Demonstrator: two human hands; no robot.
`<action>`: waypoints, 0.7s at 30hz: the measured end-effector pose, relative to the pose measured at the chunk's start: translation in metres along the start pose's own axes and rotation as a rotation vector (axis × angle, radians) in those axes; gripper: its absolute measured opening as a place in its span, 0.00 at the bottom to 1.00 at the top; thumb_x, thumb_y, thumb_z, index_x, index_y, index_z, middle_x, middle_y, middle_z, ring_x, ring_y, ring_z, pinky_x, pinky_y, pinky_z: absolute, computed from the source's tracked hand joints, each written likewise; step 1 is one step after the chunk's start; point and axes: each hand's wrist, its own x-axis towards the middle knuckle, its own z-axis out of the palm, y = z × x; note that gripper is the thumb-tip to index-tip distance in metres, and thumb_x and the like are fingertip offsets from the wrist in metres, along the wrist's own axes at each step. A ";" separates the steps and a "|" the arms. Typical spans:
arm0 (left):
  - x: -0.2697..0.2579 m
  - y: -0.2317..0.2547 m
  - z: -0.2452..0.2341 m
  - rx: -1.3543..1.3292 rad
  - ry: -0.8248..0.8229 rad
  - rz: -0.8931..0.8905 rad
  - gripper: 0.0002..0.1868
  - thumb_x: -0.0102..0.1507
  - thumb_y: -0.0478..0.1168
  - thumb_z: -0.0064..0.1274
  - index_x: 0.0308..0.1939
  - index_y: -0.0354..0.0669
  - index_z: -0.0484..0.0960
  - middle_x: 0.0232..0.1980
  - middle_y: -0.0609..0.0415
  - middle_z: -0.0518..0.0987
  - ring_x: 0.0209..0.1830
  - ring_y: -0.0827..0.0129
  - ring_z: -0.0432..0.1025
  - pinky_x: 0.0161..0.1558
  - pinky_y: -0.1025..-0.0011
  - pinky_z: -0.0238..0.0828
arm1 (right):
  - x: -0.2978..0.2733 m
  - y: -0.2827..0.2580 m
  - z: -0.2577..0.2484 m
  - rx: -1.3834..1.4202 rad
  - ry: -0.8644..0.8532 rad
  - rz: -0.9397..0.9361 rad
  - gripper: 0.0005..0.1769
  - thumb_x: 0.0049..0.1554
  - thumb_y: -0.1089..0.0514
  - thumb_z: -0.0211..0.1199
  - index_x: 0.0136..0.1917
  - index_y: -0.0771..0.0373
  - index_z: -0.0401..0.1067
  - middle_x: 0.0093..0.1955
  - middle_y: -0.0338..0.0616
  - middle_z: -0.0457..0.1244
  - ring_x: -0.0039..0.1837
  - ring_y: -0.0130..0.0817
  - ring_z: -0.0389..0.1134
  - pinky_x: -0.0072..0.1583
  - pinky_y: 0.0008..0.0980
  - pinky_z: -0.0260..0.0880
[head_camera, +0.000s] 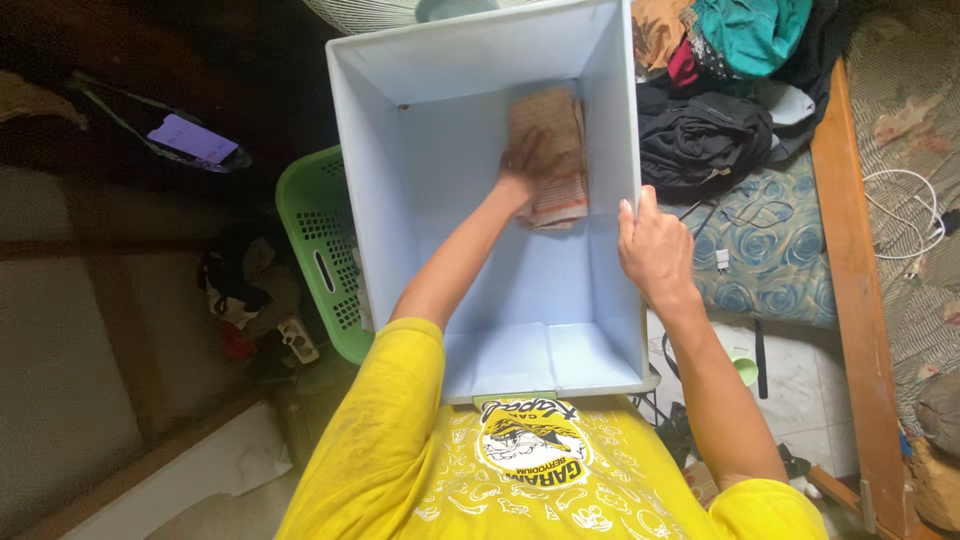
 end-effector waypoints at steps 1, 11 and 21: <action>-0.004 0.002 -0.003 -0.004 0.033 -0.003 0.74 0.38 0.56 0.77 0.82 0.73 0.45 0.85 0.44 0.31 0.84 0.46 0.26 0.74 0.41 0.42 | 0.000 0.000 0.000 0.017 0.003 0.000 0.15 0.69 0.50 0.51 0.55 0.66 0.63 0.32 0.66 0.65 0.38 0.70 0.68 0.42 0.63 0.66; -0.050 0.026 0.124 -0.018 0.124 0.046 0.45 0.61 0.59 0.53 0.81 0.73 0.50 0.85 0.42 0.31 0.84 0.44 0.22 0.71 0.25 0.28 | 0.001 -0.005 -0.002 0.095 -0.017 0.013 0.15 0.69 0.52 0.50 0.56 0.67 0.63 0.35 0.69 0.65 0.41 0.72 0.68 0.45 0.63 0.66; -0.120 0.039 0.116 0.135 -0.134 0.163 0.50 0.59 0.58 0.55 0.81 0.76 0.45 0.85 0.49 0.28 0.85 0.53 0.23 0.74 0.38 0.30 | 0.000 -0.012 -0.007 0.140 -0.066 0.036 0.14 0.69 0.53 0.49 0.57 0.67 0.63 0.36 0.68 0.67 0.42 0.69 0.70 0.46 0.60 0.68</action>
